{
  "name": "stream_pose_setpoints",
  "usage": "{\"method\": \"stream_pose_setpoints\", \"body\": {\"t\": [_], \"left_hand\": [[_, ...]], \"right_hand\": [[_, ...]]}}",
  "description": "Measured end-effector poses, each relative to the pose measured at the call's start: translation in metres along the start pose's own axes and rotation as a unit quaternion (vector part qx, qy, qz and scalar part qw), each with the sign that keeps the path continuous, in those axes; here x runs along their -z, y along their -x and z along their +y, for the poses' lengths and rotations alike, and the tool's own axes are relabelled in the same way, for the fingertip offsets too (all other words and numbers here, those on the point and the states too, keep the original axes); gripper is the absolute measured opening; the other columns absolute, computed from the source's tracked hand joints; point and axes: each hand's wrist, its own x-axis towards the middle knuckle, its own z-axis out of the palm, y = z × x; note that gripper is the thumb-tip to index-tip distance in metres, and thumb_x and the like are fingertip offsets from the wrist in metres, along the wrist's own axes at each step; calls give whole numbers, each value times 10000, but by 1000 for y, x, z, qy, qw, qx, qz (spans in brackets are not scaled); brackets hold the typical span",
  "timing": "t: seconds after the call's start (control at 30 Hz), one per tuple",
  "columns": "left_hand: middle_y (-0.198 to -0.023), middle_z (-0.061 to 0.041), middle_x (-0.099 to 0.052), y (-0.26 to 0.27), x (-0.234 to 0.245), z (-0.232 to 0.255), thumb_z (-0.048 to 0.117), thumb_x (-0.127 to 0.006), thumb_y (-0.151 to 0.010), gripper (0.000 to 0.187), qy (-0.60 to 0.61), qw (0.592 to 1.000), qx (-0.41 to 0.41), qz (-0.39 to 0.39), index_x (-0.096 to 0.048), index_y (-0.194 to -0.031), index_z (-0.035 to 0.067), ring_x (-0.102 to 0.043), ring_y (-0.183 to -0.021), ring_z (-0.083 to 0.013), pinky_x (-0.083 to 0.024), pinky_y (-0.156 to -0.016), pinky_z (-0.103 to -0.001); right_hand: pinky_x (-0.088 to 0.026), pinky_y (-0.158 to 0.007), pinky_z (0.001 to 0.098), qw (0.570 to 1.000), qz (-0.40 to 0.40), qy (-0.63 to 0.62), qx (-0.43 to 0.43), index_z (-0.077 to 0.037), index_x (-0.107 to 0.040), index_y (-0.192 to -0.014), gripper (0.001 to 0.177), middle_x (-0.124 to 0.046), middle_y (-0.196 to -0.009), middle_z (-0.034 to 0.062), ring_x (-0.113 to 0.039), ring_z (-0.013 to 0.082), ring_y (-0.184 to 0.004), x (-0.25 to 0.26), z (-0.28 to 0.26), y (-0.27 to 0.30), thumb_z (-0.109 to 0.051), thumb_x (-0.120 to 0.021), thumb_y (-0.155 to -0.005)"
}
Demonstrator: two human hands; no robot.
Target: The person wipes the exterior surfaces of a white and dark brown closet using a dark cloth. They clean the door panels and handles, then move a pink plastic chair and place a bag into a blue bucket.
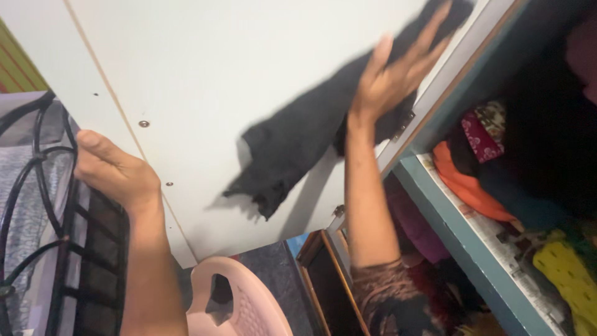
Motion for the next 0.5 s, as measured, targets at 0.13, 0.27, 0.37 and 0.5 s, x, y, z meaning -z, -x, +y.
{"method": "stream_pose_setpoints", "body": {"t": [0.13, 0.27, 0.37, 0.5], "left_hand": [[-805, -262, -583, 3, -1, -2, 322, -268, -1211, 591, 1, 1000, 20, -2, -527, -906, -113, -551, -713, -426, -402, -679, -507], [-815, -282, -597, 1, 0, -1, 291, -263, -1218, 574, -21, 1000, -3, 11, -541, -929, -120, -578, -730, -446, -407, -711, -522], [-821, -278, -594, -1, 2, 3, 310, -314, -1232, 582, -3, 1000, 11, 7, -540, -888, -102, -600, -739, -454, -438, -695, -524], [-765, -289, -573, -5, 1, 10, 313, -325, -1194, 543, -35, 999, 28, 19, -595, -945, -86, -586, -704, -476, -411, -643, -538]], "right_hand": [[-192, -1374, 564, 987, -69, 8, -142, -129, -148, -1690, 668, -210, -1760, 155, -214, 433, -1643, 54, -7, 76, -463, -397, -1168], [-160, -1298, 601, 972, -69, -53, -218, -84, -160, -1684, 696, -169, -1736, 203, -154, 499, -1596, 68, -35, 88, -427, -417, -1135], [-151, -1327, 580, 990, -58, -34, -127, -115, -160, -1701, 674, -213, -1735, 134, -166, 460, -1611, 43, -48, 39, -420, -429, -1165], [-209, -1324, 526, 998, -11, -30, 58, -138, -226, -1674, 691, -228, -1684, 106, -219, 419, -1575, -1, -77, -67, -454, -548, -1151]]}}
